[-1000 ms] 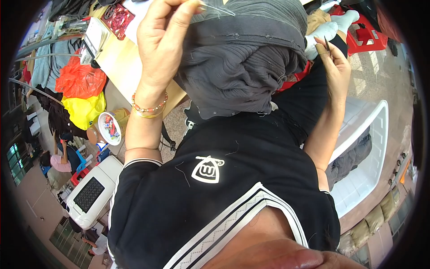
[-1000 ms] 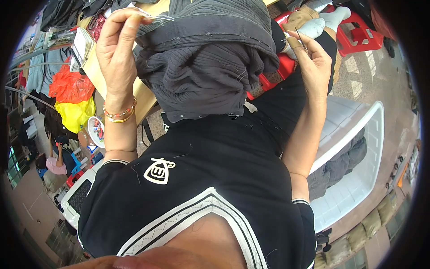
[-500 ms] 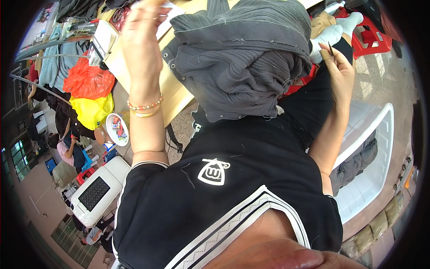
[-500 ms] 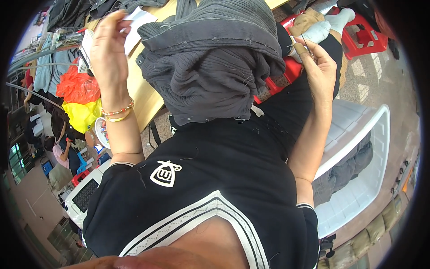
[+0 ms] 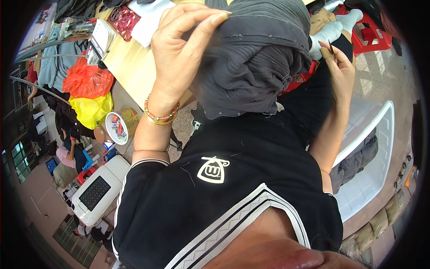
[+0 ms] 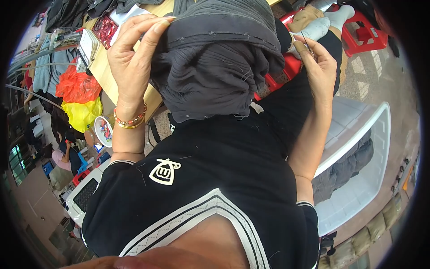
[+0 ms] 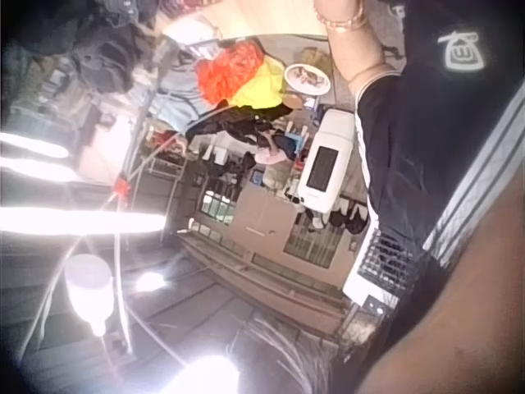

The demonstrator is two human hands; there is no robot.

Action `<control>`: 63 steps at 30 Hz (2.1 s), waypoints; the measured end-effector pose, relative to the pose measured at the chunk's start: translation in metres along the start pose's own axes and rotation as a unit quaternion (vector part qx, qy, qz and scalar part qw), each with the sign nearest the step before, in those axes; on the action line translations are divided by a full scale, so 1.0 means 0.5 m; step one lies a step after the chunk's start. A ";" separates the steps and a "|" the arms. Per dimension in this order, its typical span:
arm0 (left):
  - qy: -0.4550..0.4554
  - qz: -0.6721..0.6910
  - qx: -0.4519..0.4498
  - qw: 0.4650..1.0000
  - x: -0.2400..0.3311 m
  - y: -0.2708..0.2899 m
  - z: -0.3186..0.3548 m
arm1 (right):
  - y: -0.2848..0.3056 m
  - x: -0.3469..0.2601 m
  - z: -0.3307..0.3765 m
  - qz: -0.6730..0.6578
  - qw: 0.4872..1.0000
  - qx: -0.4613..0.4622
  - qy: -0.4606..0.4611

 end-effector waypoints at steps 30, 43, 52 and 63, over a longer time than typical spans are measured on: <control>0.148 0.165 -0.131 0.966 -0.054 0.017 0.006 | -0.013 -0.058 0.010 0.350 0.912 0.115 0.183; 0.170 0.246 -0.157 0.941 -0.054 0.045 -0.027 | -0.134 -0.150 0.064 0.115 0.956 -0.089 0.255; 0.190 0.223 -0.158 0.943 -0.072 0.030 -0.011 | -0.153 -0.135 0.074 0.161 0.927 -0.049 0.334; 0.195 0.226 -0.160 0.941 -0.068 0.023 -0.005 | -0.159 -0.116 0.073 0.140 0.939 -0.040 0.312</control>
Point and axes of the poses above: each hand's wrist, its own z-axis away from the middle knuckle, its own y-axis out of the back of the hand, x = y × z, the point moved 3 cm from there along -z, towards the middle knuckle, and after that the axes turned 9 degrees about -z, right-handed, at the moved point
